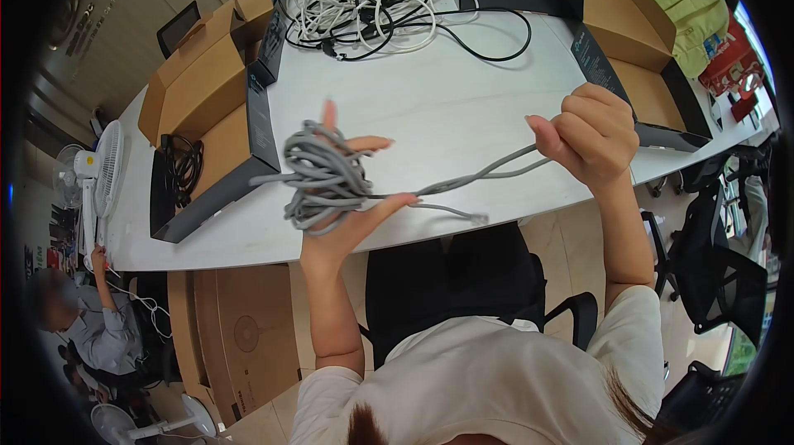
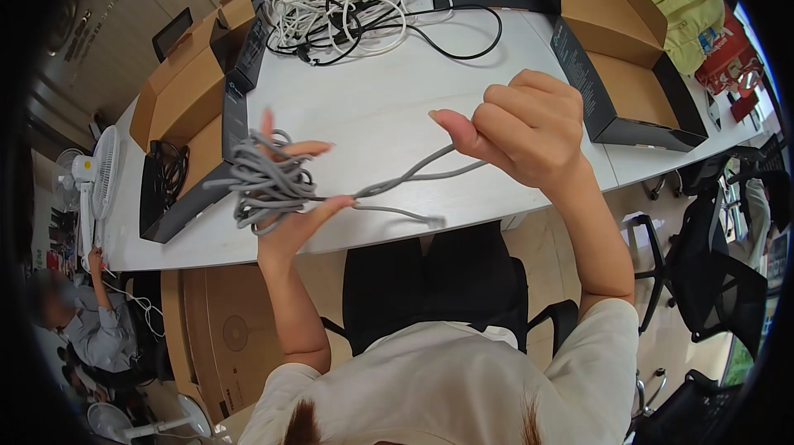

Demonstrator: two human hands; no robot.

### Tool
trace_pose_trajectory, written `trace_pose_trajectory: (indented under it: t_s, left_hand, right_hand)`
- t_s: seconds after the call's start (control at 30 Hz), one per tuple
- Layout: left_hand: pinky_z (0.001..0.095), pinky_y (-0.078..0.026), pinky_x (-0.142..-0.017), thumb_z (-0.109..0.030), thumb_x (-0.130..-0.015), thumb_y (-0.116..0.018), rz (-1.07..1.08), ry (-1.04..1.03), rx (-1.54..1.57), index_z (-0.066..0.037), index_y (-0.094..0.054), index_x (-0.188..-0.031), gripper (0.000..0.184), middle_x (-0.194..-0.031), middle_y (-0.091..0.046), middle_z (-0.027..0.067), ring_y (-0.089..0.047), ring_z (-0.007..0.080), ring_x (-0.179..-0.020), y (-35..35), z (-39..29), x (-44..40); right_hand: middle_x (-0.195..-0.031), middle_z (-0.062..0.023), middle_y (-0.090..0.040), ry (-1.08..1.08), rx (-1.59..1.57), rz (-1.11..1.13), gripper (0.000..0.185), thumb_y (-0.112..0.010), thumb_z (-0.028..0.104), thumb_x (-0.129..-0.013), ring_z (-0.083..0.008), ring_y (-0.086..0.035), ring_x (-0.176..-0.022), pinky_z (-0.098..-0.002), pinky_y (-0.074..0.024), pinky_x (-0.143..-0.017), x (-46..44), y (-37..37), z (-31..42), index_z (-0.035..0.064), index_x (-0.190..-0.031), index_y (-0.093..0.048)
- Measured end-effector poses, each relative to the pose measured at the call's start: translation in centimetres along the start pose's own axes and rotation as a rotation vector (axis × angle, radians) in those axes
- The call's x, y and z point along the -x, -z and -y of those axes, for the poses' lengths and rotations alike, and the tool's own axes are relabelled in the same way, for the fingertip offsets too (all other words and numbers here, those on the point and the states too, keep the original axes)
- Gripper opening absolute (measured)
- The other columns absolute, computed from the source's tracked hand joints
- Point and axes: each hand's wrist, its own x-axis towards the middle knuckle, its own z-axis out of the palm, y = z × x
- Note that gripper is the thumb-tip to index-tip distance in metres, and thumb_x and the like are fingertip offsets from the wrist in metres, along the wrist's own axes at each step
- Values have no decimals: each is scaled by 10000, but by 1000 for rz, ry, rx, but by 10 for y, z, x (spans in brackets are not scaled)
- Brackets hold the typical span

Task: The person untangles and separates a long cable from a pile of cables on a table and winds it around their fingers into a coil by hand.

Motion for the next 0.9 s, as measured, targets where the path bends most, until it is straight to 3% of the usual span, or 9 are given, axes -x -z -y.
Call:
trace_pose_trajectory:
  t_s: [0.03,0.17,0.23,0.4,0.5,0.63,0.67,0.77,0.9]
  left_hand:
    - [389,-333,-1019,-219,-627,-837,98,2,64,-48,-591,-1062,528,-1063,-629,24,-482,220,-1139,-1,-4,-1]
    - [329,-393,-948,-134,-594,-852,329,108,288,-48,-444,-1341,855,-991,-644,-3,-550,159,-970,-4,-16,2]
    - [306,-399,-918,-124,-608,-845,402,300,488,-64,-499,-1308,783,-936,-645,-17,-550,144,-921,-10,-21,9]
    - [238,-420,-674,-80,-780,-723,663,311,772,-14,-397,-1309,625,-729,-573,-5,-524,85,-661,-32,-49,10]
    - [216,-445,-647,-98,-808,-700,494,359,946,-8,-513,-1194,438,-698,-603,-3,-568,79,-657,-43,-59,18]
    - [228,-455,-672,-29,-845,-627,136,528,1129,34,-459,-1132,339,-725,-614,22,-585,84,-696,-48,-63,15]
    - [227,-453,-684,-20,-861,-605,55,442,1063,33,-445,-1108,299,-748,-620,27,-584,83,-709,-57,-55,16]
    - [225,-452,-700,-14,-876,-580,-73,469,943,30,-444,-1115,279,-758,-622,25,-583,78,-716,-66,-51,11]
    - [246,-464,-711,-22,-885,-569,-176,513,1045,40,-436,-1106,265,-771,-622,63,-591,95,-725,-70,-55,7]
  right_hand:
    - [-475,-2,-364,-10,-7,-11,429,-811,151,-643,-167,-329,-398,-257,-260,-393,-1,1,0,97,-505,-409]
    - [-483,-7,-394,-18,-26,-4,402,-800,140,-654,-172,-347,-402,-264,-265,-392,-1,0,-5,89,-511,-428]
    - [-482,-13,-404,-17,-40,21,389,-791,138,-670,-176,-358,-403,-271,-270,-394,-1,-2,-10,82,-517,-437]
    - [-524,-36,-446,-177,-86,67,313,-749,152,-731,-193,-422,-473,-291,-329,-467,-8,-8,-11,59,-571,-497]
    - [-715,-39,-568,-295,-106,207,217,-728,195,-731,-222,-523,-662,-324,-397,-612,-3,-1,-6,42,-711,-575]
    - [-891,-42,-613,-368,-78,288,307,-735,272,-687,-243,-559,-848,-371,-422,-765,-18,32,20,50,-862,-614]
    - [-913,-44,-614,-364,-77,346,345,-737,295,-676,-242,-562,-880,-382,-422,-802,-17,41,28,56,-895,-620]
    - [-875,-36,-599,-283,-299,583,384,-722,349,-670,-225,-567,-884,-398,-421,-868,2,56,51,79,-927,-629]
    - [-805,-13,-567,-234,-131,578,246,-689,226,-708,-195,-573,-823,-397,-445,-888,26,32,76,63,-879,-621]
